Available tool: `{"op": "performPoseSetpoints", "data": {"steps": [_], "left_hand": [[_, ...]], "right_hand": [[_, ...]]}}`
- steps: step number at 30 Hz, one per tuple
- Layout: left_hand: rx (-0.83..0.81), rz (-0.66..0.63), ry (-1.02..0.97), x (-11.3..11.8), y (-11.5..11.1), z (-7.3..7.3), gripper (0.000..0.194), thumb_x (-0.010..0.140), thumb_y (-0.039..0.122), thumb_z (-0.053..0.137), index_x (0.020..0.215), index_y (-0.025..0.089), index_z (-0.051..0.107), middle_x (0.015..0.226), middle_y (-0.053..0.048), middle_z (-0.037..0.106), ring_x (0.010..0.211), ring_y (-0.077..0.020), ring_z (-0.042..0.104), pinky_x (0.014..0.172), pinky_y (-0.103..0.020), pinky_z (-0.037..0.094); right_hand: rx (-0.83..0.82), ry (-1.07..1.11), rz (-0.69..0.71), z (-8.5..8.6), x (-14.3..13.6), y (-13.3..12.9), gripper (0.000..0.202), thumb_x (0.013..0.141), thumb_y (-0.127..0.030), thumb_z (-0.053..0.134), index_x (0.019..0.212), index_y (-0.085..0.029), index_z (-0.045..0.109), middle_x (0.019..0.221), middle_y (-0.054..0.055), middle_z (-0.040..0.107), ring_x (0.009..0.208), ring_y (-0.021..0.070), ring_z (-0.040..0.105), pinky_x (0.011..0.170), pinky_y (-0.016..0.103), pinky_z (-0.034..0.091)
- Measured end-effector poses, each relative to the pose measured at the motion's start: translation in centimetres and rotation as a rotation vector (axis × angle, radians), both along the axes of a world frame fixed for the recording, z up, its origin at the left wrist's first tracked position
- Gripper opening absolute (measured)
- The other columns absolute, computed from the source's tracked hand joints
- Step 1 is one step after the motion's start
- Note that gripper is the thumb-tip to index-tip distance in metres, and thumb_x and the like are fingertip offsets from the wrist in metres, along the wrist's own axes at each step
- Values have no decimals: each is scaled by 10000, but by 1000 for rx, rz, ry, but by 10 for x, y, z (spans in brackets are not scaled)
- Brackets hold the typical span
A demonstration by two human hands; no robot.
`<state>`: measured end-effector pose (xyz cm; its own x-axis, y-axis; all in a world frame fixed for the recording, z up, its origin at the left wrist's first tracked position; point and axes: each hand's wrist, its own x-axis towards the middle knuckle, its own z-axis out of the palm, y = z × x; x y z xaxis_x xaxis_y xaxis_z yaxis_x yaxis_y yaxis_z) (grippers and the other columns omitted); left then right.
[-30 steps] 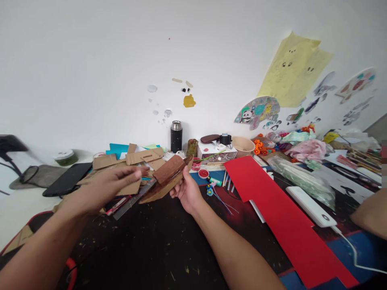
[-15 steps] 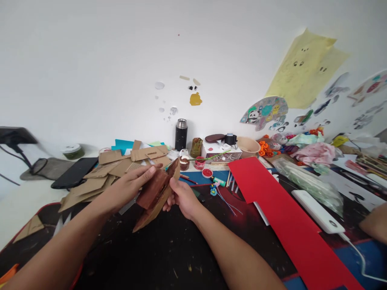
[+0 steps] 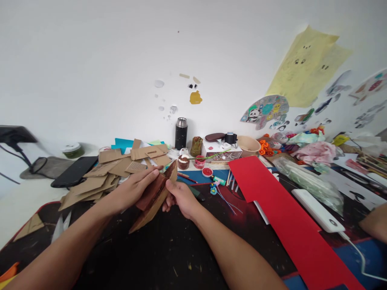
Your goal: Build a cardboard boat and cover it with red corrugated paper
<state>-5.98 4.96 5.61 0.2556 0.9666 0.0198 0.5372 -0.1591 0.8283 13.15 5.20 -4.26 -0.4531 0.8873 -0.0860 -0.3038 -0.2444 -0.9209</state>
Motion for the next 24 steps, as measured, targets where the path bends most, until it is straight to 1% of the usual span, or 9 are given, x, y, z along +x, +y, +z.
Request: {"op": "performPoseSetpoints", "data": {"steps": [5,7,10,12,15,18,21,23,24], "left_hand": [[-27,8,-3,-2,3,-4,922,888,936,487,1380,232,821,1452,-98,806,1449,-414,652,1283,-476,447],[-44,48,-11,-6,3,-1,963,875,959,481,1431,238,796,1520,-105,768,1487,-417,624,1283,-494,449],[-43,93,-8,-20,4,8,974,859,975,494,1475,270,765,1626,-114,689,1537,-435,578,1230,-521,509],[-12,44,28,-29,4,15,964,844,949,568,1523,282,723,1669,-119,648,1550,-446,566,1222,-542,513],[3,-84,45,-36,7,19,984,778,831,773,1589,284,656,1651,-138,661,1494,-454,624,1225,-586,503],[-38,-78,-54,-31,10,11,871,716,721,886,1475,322,737,1529,-129,759,1343,-456,733,1128,-584,586],[-148,-18,-209,-22,12,0,762,724,654,915,1387,305,776,1239,-123,873,1029,-405,833,902,-526,678],[-202,4,-300,-19,14,-5,712,715,601,948,1325,266,798,1020,-103,879,921,-364,833,820,-469,681],[-214,19,-341,-19,14,-6,684,703,582,966,1282,253,813,989,-100,872,916,-350,831,813,-449,681]], "right_hand": [[-11,-2,2,-2,-1,0,798,696,-982,789,670,-214,577,481,-32,580,431,152,632,441,226,469],[-23,15,6,-2,-1,0,805,695,-987,784,717,-203,604,511,-23,606,445,162,653,445,235,486],[-36,87,-17,0,2,2,821,715,-988,771,768,-179,644,572,-3,650,501,185,709,454,238,504],[-53,150,-60,3,6,5,814,749,-973,765,768,-166,659,621,12,682,539,191,739,453,227,497],[-122,227,-144,9,12,12,761,890,-901,715,794,-146,694,693,36,725,571,184,759,452,218,487],[-199,283,-195,14,16,16,695,1018,-806,645,841,-139,728,739,46,752,575,173,759,459,219,493],[-221,321,-197,15,17,17,663,1053,-770,625,880,-142,749,775,50,774,567,162,747,464,220,501],[-220,326,-191,15,17,16,660,1060,-765,619,888,-141,754,791,54,782,561,156,739,467,220,507],[-219,324,-187,14,16,15,660,1061,-763,619,888,-140,754,796,56,784,558,153,735,469,220,510]]}}
